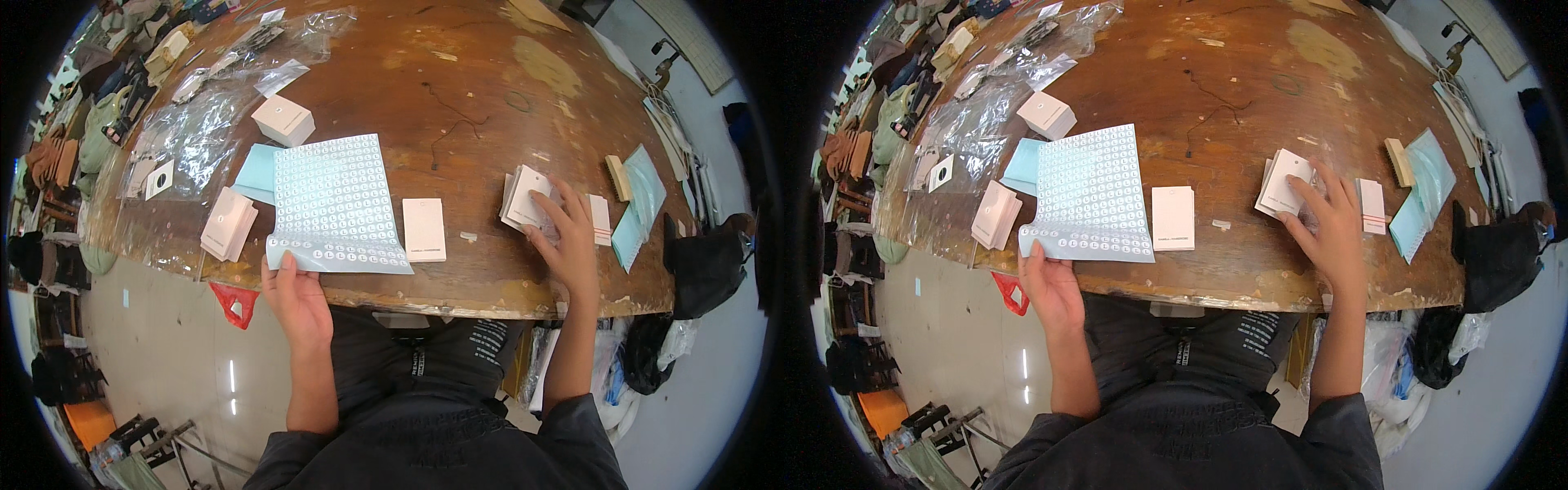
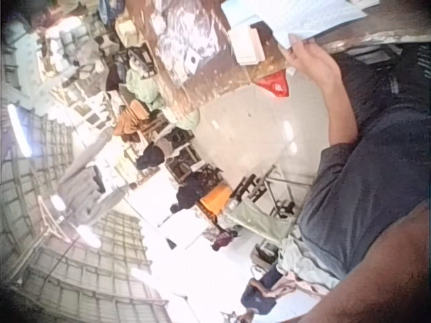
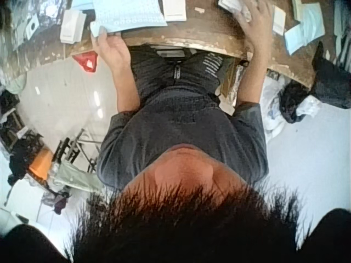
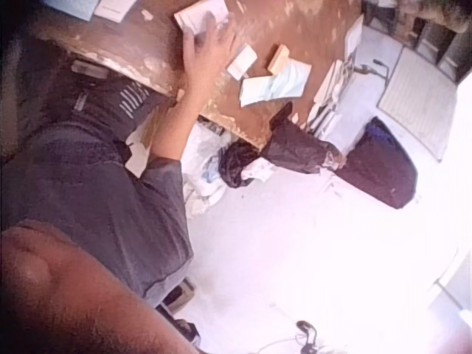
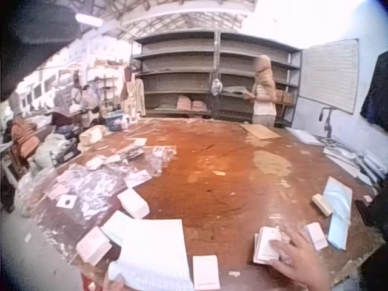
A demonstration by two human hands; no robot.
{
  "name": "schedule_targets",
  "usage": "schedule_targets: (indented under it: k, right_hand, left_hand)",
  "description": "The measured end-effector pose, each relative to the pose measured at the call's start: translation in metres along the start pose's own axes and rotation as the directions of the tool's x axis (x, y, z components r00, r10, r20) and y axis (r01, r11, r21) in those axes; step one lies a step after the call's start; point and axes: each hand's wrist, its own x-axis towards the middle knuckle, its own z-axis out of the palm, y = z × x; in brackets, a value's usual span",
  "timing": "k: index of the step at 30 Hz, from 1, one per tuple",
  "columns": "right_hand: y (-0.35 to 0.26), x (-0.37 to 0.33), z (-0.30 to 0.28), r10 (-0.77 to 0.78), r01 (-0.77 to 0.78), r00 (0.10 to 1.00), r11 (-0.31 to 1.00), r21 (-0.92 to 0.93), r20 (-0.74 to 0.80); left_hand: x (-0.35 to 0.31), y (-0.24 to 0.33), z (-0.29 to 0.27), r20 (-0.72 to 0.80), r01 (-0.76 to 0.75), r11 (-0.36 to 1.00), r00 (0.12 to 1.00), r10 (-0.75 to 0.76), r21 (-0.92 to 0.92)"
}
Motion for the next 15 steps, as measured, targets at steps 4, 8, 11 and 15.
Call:
schedule_targets:
  k: [4,8,11,15]
  right_hand:
    - [0.008,0.000,0.004,0.002,-0.002,1.000,1.000,0.002,0.032]
    - [0.000,0.006,0.002,0.006,-0.004,0.999,0.999,-0.055,0.044]
    - [-0.007,0.018,0.001,-0.017,0.025,0.993,0.997,-0.066,0.115]
    - [-0.005,0.035,0.002,-0.006,0.023,0.956,0.998,-0.055,0.294]
  left_hand:
    - [0.000,0.001,0.001,0.018,-0.002,1.000,1.000,0.002,-0.008]
    - [-0.001,0.001,0.001,0.008,-0.003,1.000,1.000,0.003,-0.005]
    - [-0.002,0.001,0.001,0.026,-0.005,1.000,1.000,0.005,-0.003]
    - [-0.002,0.002,0.000,0.014,0.017,1.000,1.000,-0.017,-0.006]
